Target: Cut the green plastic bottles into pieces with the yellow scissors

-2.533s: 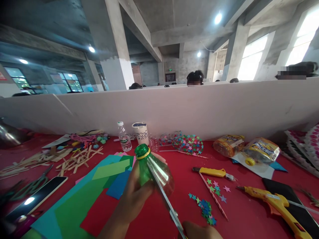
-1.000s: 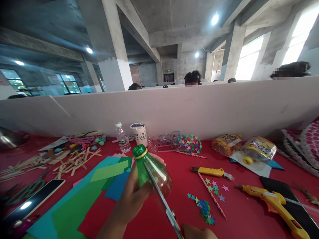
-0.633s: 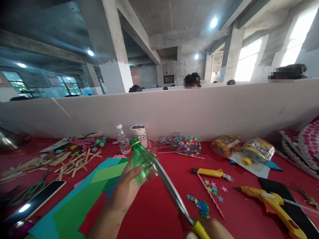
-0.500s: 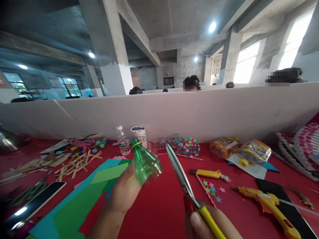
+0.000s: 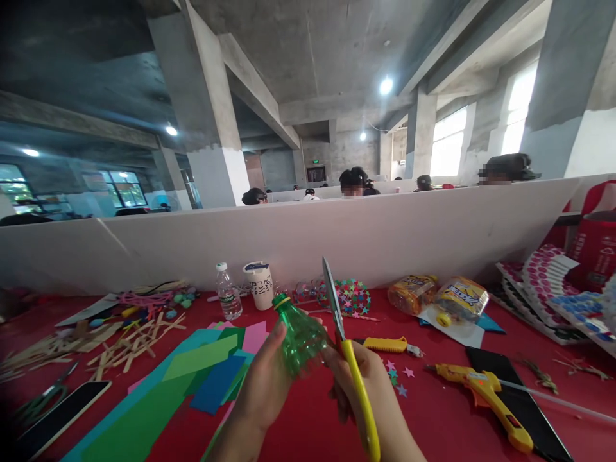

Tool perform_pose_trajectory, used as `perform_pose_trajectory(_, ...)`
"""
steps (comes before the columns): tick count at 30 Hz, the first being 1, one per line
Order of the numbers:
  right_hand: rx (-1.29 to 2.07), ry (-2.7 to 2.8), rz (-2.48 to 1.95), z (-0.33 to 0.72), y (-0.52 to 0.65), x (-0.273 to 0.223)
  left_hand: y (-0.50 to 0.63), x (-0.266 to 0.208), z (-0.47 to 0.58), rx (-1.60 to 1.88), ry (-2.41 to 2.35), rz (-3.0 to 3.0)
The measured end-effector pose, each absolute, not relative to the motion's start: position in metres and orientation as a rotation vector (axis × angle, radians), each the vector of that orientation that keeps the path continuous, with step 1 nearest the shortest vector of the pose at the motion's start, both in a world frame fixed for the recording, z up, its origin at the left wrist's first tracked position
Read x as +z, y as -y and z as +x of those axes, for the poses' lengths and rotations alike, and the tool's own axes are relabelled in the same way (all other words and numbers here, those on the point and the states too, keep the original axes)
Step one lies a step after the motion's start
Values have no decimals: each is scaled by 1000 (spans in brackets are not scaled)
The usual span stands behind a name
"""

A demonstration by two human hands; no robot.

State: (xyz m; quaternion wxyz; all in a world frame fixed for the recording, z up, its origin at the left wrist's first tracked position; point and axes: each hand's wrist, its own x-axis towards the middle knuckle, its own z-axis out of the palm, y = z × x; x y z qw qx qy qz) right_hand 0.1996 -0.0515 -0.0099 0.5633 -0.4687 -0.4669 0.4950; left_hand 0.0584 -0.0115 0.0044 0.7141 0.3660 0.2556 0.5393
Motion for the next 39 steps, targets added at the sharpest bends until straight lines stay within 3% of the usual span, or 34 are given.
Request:
perform_pose_trajectory(27, 1380, 836, -838, 198, 47, -34, -1, -11, 47, 1050, -675, 1221)
perform_pose_trajectory(39, 1302, 838, -824, 194, 48, -33, 6, -1, 61, 1004, -593, 900)
